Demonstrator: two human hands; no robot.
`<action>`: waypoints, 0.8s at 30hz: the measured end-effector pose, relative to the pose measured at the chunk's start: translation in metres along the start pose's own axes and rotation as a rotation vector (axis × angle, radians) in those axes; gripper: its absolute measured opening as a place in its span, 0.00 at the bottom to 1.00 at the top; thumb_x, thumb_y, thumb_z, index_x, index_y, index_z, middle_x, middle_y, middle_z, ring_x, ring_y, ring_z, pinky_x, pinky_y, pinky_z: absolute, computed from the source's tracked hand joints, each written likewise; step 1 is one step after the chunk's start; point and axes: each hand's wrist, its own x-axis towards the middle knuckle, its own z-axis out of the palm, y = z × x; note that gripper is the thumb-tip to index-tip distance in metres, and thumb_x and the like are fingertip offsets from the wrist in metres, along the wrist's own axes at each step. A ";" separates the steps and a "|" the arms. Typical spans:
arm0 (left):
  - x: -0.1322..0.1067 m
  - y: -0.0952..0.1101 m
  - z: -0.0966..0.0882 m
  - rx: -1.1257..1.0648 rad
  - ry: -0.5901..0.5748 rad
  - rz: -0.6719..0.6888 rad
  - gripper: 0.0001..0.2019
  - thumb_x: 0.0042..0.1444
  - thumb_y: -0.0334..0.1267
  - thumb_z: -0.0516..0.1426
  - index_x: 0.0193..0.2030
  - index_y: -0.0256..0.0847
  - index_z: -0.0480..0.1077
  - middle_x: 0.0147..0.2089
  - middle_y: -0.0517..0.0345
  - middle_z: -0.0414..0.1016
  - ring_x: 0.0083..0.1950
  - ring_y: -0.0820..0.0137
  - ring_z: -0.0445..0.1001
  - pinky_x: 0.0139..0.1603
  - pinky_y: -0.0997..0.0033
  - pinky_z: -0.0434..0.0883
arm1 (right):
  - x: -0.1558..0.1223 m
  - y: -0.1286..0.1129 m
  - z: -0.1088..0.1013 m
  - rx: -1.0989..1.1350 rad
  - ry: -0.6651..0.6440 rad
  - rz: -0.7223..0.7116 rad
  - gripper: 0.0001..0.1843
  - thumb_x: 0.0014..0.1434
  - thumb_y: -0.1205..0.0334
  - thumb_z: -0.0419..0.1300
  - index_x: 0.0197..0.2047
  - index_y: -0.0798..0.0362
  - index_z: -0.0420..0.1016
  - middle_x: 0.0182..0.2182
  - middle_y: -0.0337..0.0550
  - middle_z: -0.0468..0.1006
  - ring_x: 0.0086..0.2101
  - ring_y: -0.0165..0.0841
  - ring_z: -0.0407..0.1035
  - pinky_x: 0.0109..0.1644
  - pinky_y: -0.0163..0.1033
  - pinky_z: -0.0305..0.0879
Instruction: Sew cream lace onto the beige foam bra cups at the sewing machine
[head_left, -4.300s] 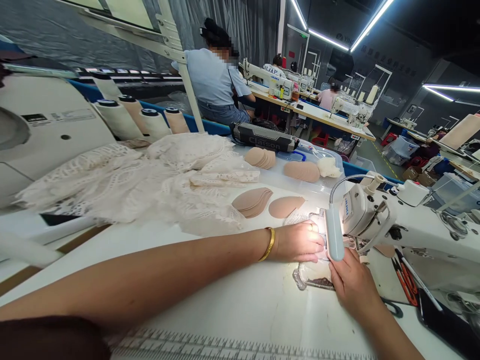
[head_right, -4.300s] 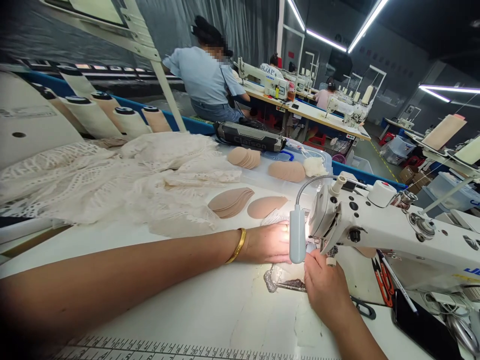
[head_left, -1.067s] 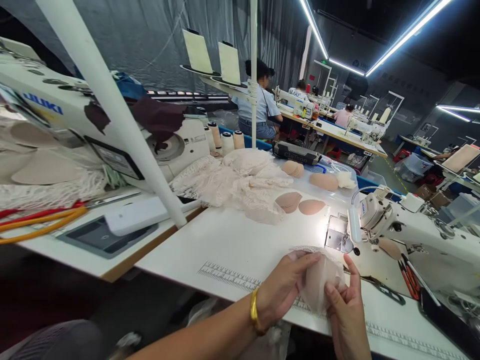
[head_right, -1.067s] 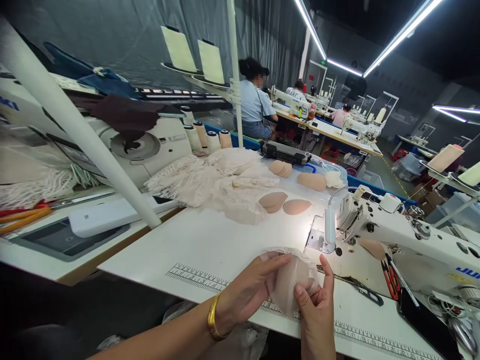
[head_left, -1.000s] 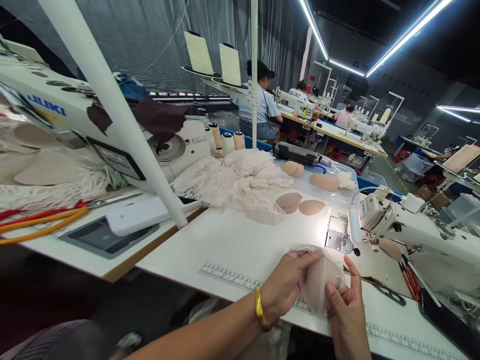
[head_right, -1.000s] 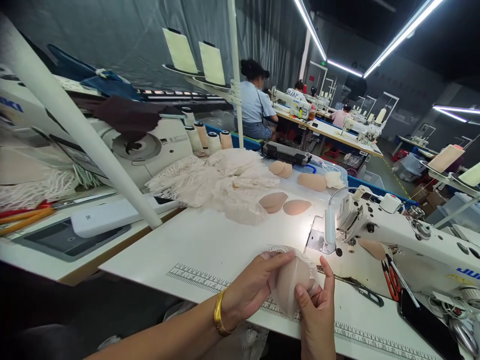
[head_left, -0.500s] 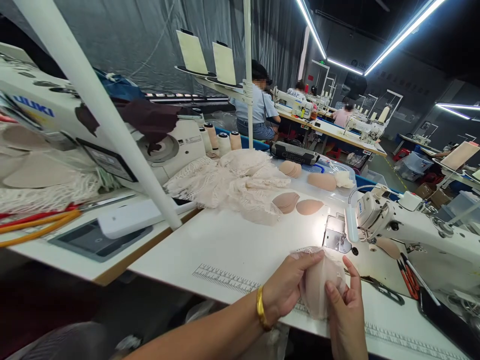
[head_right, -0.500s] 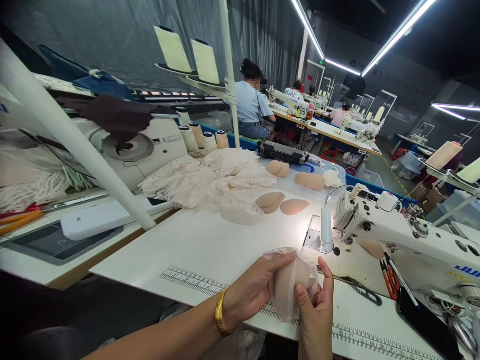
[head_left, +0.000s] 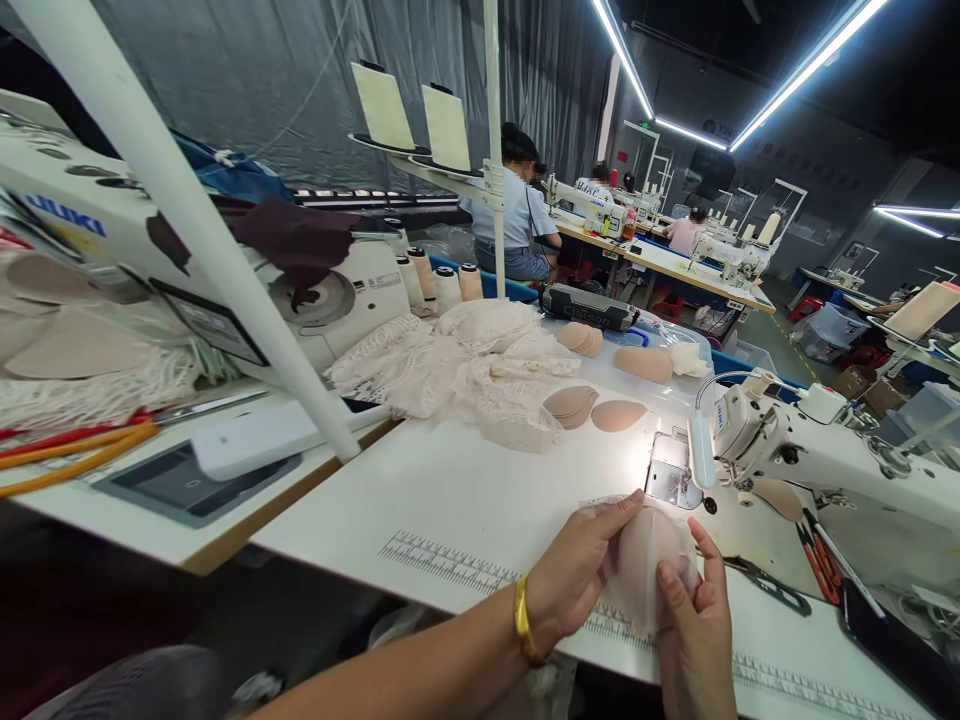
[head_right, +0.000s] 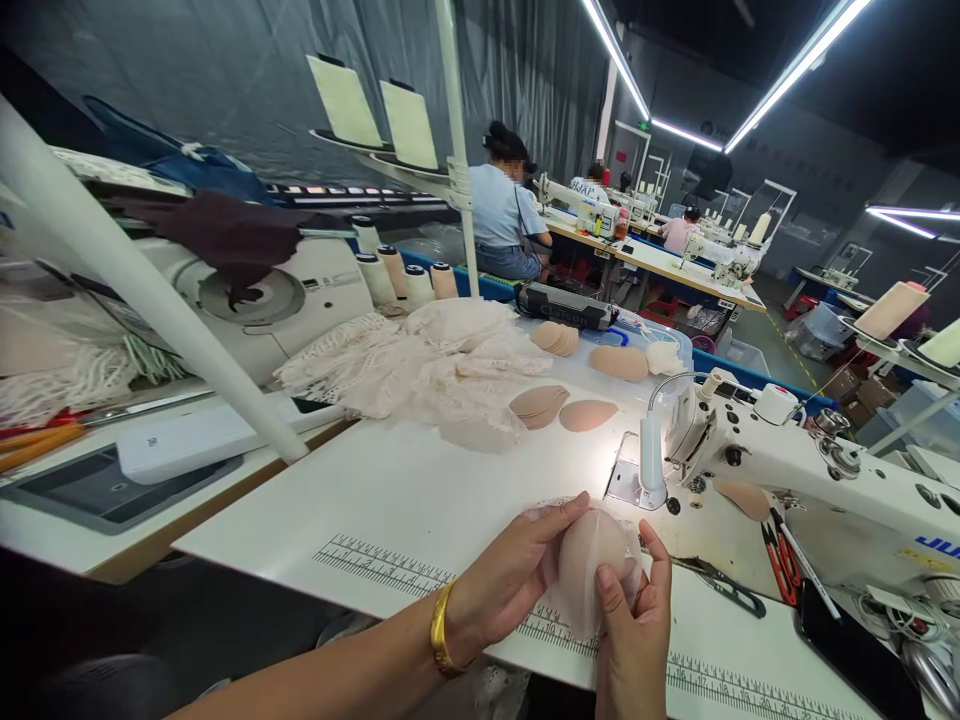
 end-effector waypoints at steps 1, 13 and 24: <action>-0.001 0.000 -0.001 0.017 -0.017 -0.011 0.21 0.45 0.51 0.75 0.34 0.34 0.81 0.34 0.51 0.81 0.36 0.65 0.76 0.40 0.70 0.72 | 0.000 0.000 0.000 0.004 0.011 -0.005 0.54 0.51 0.50 0.78 0.73 0.42 0.54 0.55 0.50 0.80 0.50 0.45 0.79 0.48 0.47 0.78; -0.003 0.001 -0.001 0.084 -0.055 -0.082 0.25 0.43 0.50 0.76 0.41 0.32 0.81 0.39 0.46 0.83 0.40 0.64 0.78 0.43 0.69 0.74 | -0.003 -0.001 0.008 -0.010 0.056 -0.054 0.52 0.52 0.47 0.76 0.73 0.42 0.55 0.56 0.49 0.80 0.51 0.43 0.78 0.48 0.45 0.78; 0.006 0.048 0.001 0.447 -0.599 -0.006 0.16 0.57 0.48 0.67 0.43 0.37 0.80 0.39 0.51 0.81 0.43 0.61 0.79 0.49 0.63 0.75 | 0.014 -0.027 -0.038 -0.520 -0.249 -0.394 0.39 0.61 0.56 0.71 0.70 0.40 0.60 0.38 0.38 0.82 0.37 0.36 0.77 0.42 0.40 0.73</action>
